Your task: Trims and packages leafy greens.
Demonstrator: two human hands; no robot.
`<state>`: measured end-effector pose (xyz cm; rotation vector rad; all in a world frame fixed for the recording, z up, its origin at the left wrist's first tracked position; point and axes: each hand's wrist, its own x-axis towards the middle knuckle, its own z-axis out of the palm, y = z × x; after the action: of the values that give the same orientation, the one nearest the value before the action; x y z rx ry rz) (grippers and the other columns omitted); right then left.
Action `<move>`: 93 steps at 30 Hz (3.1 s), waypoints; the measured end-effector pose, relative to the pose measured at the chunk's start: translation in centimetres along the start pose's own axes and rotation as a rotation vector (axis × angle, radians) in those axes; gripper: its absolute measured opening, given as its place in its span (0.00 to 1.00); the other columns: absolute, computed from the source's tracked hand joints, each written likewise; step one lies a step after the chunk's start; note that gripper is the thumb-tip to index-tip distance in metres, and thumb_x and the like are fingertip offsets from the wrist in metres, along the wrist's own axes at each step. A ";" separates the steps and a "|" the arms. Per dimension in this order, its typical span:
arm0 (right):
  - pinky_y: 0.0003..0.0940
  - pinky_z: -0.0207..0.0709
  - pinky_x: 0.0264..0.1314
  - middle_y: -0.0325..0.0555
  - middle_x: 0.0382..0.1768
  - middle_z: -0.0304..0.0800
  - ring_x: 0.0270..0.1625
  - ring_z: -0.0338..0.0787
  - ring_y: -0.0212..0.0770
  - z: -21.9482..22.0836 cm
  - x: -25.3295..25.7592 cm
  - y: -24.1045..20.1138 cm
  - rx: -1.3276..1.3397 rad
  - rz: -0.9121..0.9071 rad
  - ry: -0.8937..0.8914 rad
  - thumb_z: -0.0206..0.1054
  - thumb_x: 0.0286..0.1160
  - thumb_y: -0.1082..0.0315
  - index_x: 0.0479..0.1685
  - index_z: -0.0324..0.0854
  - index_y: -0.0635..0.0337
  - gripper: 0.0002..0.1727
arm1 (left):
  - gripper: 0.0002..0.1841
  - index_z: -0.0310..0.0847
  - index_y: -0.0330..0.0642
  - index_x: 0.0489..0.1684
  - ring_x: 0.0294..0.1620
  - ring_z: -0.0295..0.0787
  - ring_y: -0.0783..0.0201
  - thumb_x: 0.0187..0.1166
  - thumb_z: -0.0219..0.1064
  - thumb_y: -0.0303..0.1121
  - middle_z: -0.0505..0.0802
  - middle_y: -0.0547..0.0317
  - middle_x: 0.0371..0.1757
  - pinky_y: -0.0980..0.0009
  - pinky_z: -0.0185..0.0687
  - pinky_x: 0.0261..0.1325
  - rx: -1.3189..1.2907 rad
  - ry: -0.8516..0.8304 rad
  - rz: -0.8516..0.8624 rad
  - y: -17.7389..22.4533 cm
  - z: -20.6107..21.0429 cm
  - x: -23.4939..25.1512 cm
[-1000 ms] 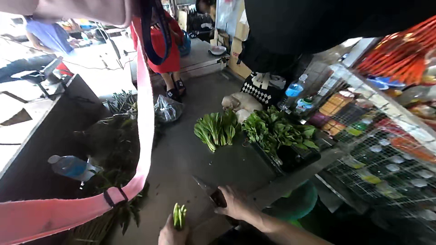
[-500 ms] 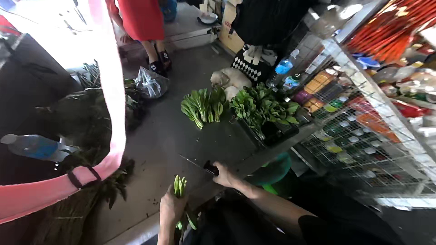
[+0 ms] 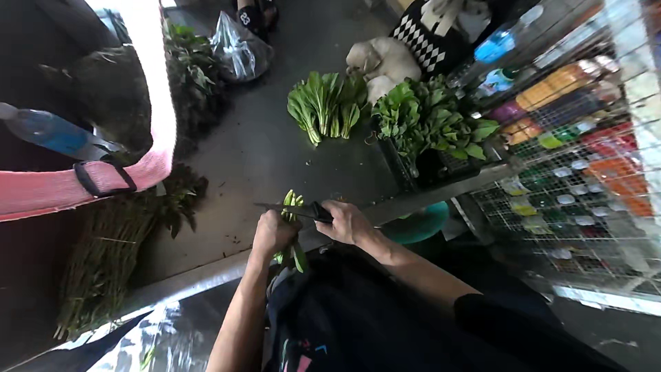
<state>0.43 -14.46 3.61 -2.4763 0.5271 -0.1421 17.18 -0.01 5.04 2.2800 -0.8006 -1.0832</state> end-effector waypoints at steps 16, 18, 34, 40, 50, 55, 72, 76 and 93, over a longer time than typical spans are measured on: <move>0.66 0.78 0.66 0.61 0.54 0.92 0.61 0.91 0.61 1.3 -4.9 6.3 0.000 0.503 -0.403 0.66 0.77 0.44 0.62 0.86 0.60 0.28 | 0.26 0.85 0.43 0.61 0.52 0.91 0.49 0.65 0.76 0.46 0.93 0.46 0.49 0.40 0.84 0.58 -0.012 -0.332 -0.127 -1.5 3.9 1.2; 0.66 0.80 0.62 0.61 0.49 0.93 0.57 0.92 0.61 1.7 -6.0 6.9 0.005 0.482 -0.376 0.66 0.76 0.43 0.56 0.88 0.61 0.28 | 0.25 0.84 0.39 0.58 0.49 0.92 0.50 0.66 0.77 0.45 0.93 0.45 0.47 0.43 0.85 0.56 -0.079 -0.389 -0.145 -1.8 4.2 1.3; 0.57 0.83 0.56 0.57 0.43 0.92 0.50 0.92 0.54 0.2 -3.0 0.6 0.176 0.460 -0.261 0.61 0.82 0.47 0.58 0.86 0.61 0.25 | 0.24 0.83 0.39 0.59 0.44 0.93 0.59 0.62 0.77 0.35 0.94 0.51 0.46 0.55 0.91 0.53 -0.331 -0.388 -0.059 -5.0 1.7 1.6; 0.63 0.79 0.64 0.60 0.51 0.91 0.58 0.90 0.59 2.4 -3.0 4.5 0.111 0.526 -0.485 0.61 0.82 0.45 0.60 0.86 0.60 0.26 | 0.18 0.82 0.40 0.51 0.37 0.93 0.64 0.64 0.73 0.34 0.94 0.59 0.38 0.63 0.93 0.46 -0.608 -0.545 0.098 -5.7 0.9 0.4; 0.57 0.82 0.57 0.57 0.43 0.92 0.50 0.92 0.55 1.1 -1.5 -1.0 0.130 0.327 -0.353 0.62 0.82 0.48 0.56 0.86 0.62 0.24 | 0.23 0.84 0.41 0.62 0.48 0.91 0.56 0.67 0.77 0.37 0.93 0.49 0.48 0.50 0.87 0.57 -0.090 -0.345 -0.015 -6.1 -1.7 -0.5; 0.62 0.80 0.64 0.61 0.51 0.92 0.58 0.91 0.59 1.9 -2.3 3.0 0.089 0.399 -0.509 0.63 0.83 0.49 0.62 0.85 0.60 0.24 | 0.29 0.81 0.47 0.70 0.52 0.91 0.52 0.67 0.77 0.43 0.92 0.47 0.52 0.44 0.84 0.59 0.108 -0.307 0.036 -4.8 -2.2 -1.5; 0.48 0.71 0.82 0.58 0.67 0.86 0.73 0.83 0.54 6.1 1.7 4.9 0.122 0.351 -0.214 0.62 0.85 0.47 0.75 0.79 0.60 0.30 | 0.32 0.81 0.45 0.71 0.55 0.91 0.43 0.67 0.78 0.48 0.92 0.42 0.54 0.37 0.83 0.60 0.250 -0.335 -0.058 -4.9 0.1 -0.5; 0.40 0.79 0.73 0.54 0.59 0.90 0.63 0.89 0.46 1.3 2.6 8.3 0.222 0.463 -0.121 0.62 0.86 0.52 0.69 0.83 0.61 0.25 | 0.34 0.79 0.46 0.75 0.58 0.90 0.40 0.67 0.79 0.46 0.92 0.39 0.56 0.35 0.81 0.63 0.241 -0.280 -0.132 -7.1 0.6 -0.8; 0.40 0.87 0.59 0.54 0.56 0.88 0.50 0.92 0.43 -26.1 11.0 29.1 0.482 0.429 0.716 0.57 0.91 0.62 0.70 0.78 0.66 0.20 | 0.31 0.85 0.32 0.57 0.58 0.88 0.31 0.65 0.81 0.50 0.91 0.29 0.53 0.29 0.79 0.60 0.122 -0.145 -0.539 -11.7 3.7 -0.3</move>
<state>-5.01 -54.46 7.89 -1.7455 1.1472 -0.8827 17.49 7.84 -4.40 2.6224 -0.3056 -1.4784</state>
